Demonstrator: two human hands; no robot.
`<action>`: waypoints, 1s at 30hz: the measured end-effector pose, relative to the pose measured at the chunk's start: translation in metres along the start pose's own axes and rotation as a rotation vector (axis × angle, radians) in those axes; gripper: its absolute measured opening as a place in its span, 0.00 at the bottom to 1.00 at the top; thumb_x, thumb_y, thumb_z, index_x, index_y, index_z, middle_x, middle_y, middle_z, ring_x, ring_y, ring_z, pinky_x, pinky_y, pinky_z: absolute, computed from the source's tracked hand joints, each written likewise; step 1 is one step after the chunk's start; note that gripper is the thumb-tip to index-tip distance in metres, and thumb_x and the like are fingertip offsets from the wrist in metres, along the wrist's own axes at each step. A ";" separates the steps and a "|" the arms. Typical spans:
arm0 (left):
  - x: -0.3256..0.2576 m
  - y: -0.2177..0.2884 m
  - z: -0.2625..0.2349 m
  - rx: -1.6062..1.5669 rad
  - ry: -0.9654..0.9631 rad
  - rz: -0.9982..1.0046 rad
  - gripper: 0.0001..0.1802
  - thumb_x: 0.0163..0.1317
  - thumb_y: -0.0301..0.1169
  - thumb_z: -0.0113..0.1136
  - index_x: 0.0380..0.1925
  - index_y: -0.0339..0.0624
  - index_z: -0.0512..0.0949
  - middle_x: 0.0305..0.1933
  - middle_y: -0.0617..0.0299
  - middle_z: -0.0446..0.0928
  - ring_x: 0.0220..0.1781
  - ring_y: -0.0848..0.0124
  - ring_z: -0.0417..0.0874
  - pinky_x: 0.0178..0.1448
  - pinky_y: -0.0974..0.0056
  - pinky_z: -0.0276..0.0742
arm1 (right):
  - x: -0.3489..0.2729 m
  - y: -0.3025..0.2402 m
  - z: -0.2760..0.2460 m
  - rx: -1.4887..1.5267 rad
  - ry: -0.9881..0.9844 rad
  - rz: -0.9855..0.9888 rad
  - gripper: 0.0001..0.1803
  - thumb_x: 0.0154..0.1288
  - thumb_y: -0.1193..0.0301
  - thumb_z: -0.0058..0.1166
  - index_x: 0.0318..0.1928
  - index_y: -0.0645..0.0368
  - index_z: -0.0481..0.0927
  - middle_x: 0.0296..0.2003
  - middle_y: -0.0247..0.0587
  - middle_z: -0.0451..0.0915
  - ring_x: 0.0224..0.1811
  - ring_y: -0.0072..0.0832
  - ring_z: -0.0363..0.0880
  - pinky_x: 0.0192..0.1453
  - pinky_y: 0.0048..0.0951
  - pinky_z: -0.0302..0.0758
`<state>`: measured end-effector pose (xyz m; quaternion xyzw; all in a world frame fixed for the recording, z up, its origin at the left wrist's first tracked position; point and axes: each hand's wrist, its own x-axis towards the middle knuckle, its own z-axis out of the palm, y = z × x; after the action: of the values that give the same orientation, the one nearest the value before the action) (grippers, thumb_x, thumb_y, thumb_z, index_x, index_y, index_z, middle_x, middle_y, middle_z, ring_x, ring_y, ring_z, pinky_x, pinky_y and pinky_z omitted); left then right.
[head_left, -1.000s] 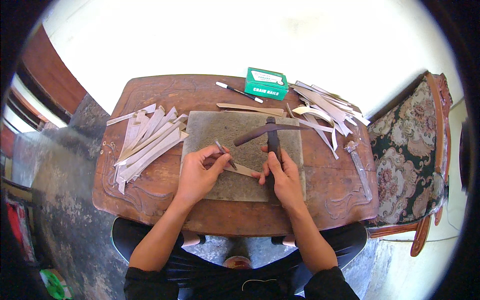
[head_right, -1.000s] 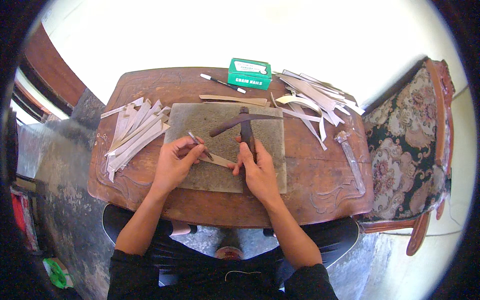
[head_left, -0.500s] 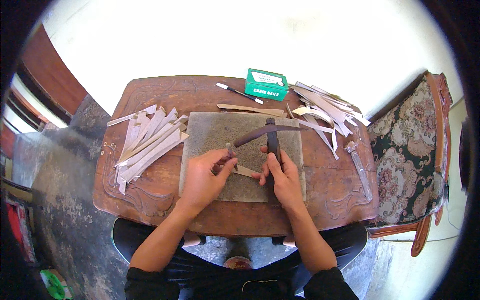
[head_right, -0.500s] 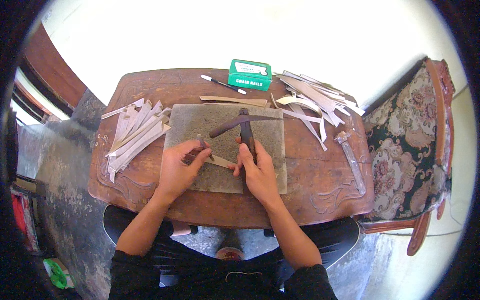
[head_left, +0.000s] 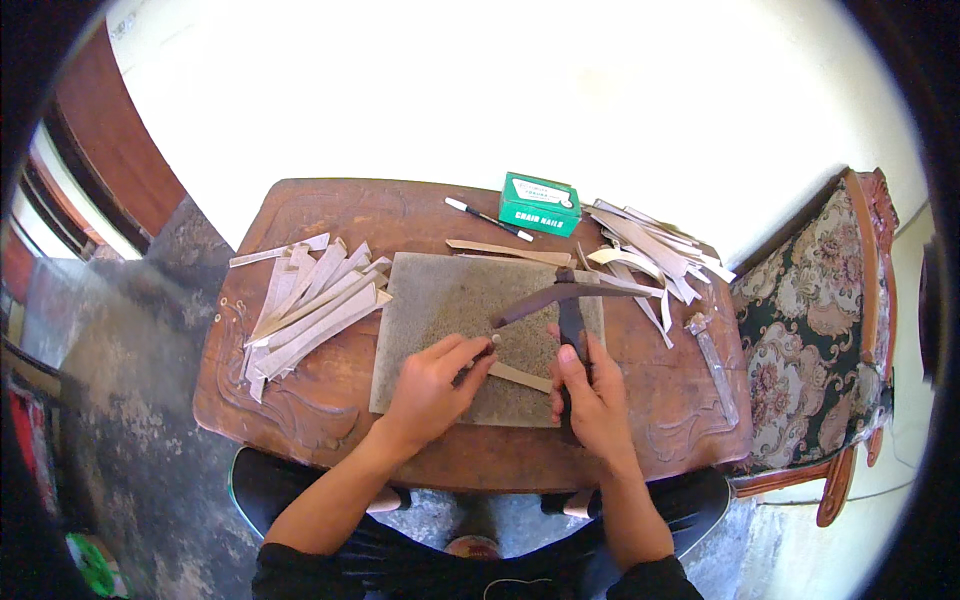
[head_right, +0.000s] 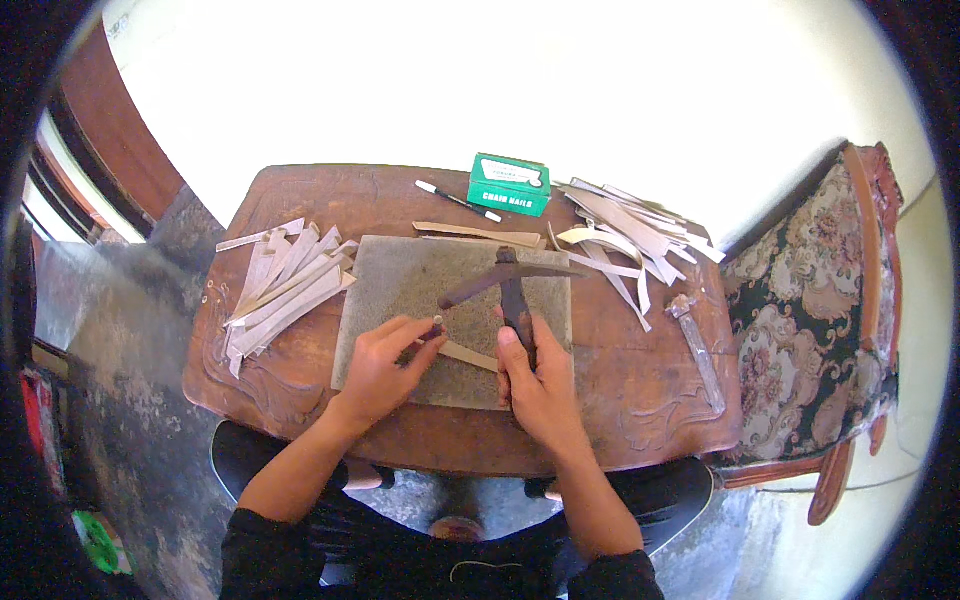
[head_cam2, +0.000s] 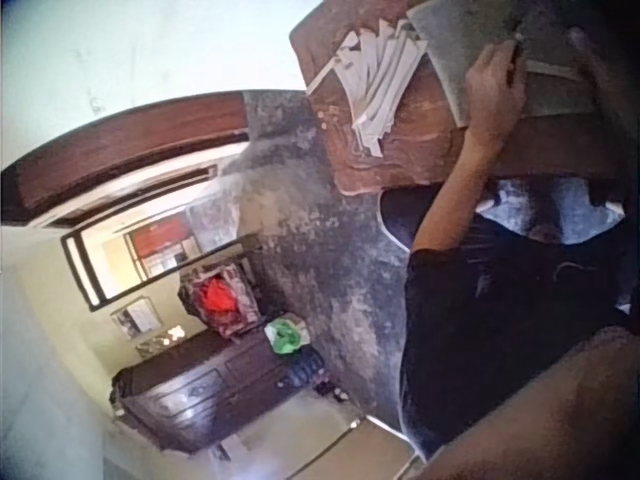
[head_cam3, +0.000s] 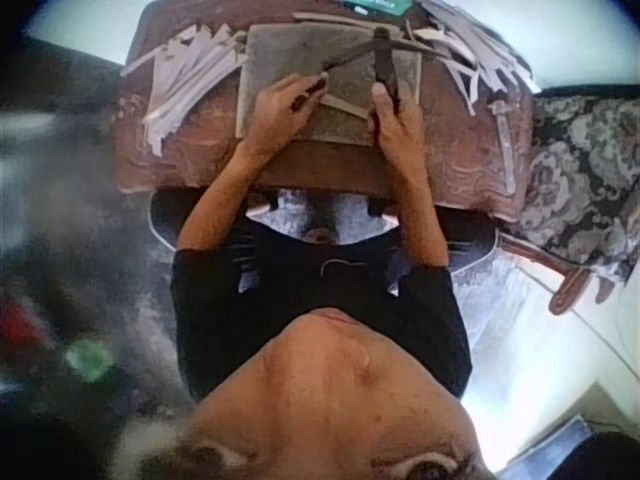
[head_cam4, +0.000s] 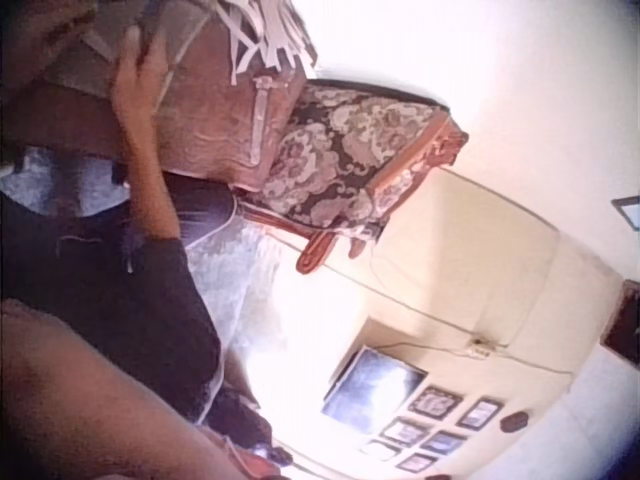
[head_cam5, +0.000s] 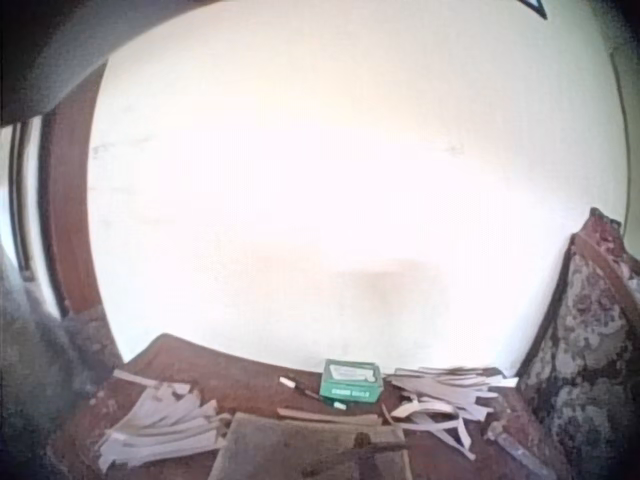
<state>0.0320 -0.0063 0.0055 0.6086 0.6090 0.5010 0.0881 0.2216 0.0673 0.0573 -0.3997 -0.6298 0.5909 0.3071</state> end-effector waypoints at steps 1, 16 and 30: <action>0.001 0.001 0.000 -0.006 0.000 -0.001 0.10 0.61 0.24 0.70 0.42 0.33 0.83 0.36 0.50 0.84 0.36 0.57 0.88 0.39 0.59 0.82 | -0.003 -0.008 -0.005 -0.115 0.003 -0.029 0.21 0.80 0.61 0.50 0.61 0.65 0.74 0.25 0.35 0.73 0.23 0.22 0.75 0.32 0.32 0.77; 0.001 0.002 -0.003 -0.019 -0.004 -0.007 0.10 0.61 0.24 0.70 0.42 0.32 0.83 0.36 0.49 0.84 0.36 0.56 0.88 0.39 0.58 0.82 | -0.021 -0.071 -0.008 -0.676 -0.092 -0.408 0.22 0.74 0.67 0.56 0.61 0.67 0.71 0.41 0.67 0.82 0.45 0.63 0.83 0.46 0.51 0.78; 0.001 0.001 -0.003 -0.009 -0.018 -0.019 0.11 0.61 0.23 0.70 0.43 0.32 0.83 0.37 0.49 0.84 0.37 0.55 0.88 0.40 0.58 0.82 | -0.017 -0.067 -0.008 -0.671 -0.106 -0.400 0.20 0.73 0.67 0.58 0.59 0.63 0.73 0.41 0.65 0.82 0.45 0.64 0.82 0.45 0.51 0.78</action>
<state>0.0301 -0.0071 0.0083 0.6070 0.6115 0.4974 0.1010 0.2278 0.0574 0.1262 -0.3163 -0.8685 0.3005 0.2353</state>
